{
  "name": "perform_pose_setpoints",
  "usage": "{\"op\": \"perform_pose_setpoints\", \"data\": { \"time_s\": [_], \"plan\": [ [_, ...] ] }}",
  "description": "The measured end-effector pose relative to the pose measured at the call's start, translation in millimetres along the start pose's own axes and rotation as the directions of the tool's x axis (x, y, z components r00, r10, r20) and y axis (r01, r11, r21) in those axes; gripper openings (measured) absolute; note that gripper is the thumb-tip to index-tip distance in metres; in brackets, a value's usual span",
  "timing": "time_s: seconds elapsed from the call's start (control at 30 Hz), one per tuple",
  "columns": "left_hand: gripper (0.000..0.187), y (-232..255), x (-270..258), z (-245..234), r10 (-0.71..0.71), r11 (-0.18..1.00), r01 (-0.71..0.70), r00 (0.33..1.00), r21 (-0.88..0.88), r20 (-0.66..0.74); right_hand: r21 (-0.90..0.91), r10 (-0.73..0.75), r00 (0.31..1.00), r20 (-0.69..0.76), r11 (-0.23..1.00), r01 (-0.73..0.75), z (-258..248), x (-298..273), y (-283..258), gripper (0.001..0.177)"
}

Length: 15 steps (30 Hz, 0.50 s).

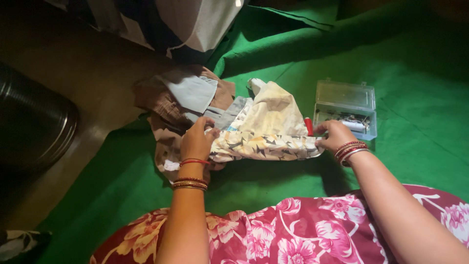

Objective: The person sits with a garment on their lap and mends it by hand. They pull thread from a red spool, thread a needle, and stitch the fabric, taking the needle and thread from a small plastic sewing kit box beside them.

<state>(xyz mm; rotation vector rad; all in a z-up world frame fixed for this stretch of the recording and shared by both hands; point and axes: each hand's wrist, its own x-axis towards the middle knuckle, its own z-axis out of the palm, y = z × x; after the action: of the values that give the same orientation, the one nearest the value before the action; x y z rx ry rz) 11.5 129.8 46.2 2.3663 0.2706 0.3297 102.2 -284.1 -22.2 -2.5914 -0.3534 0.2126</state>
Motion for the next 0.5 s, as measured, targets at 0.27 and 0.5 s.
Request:
{"op": "perform_pose_setpoints", "data": {
  "time_s": [0.27,0.5],
  "plan": [
    [0.041,2,-8,2,0.124,0.99,-0.113,0.983,0.089,-0.138,0.104,0.031,0.993,-0.116,0.994,-0.019,-21,-9,-21,0.025],
    [0.045,49,-36,25,0.359,0.91,-0.262,0.885,0.321,-0.296,0.784,0.232,0.966,0.117,0.576,-0.233,-41,-29,-53,0.032]
  ]
}}
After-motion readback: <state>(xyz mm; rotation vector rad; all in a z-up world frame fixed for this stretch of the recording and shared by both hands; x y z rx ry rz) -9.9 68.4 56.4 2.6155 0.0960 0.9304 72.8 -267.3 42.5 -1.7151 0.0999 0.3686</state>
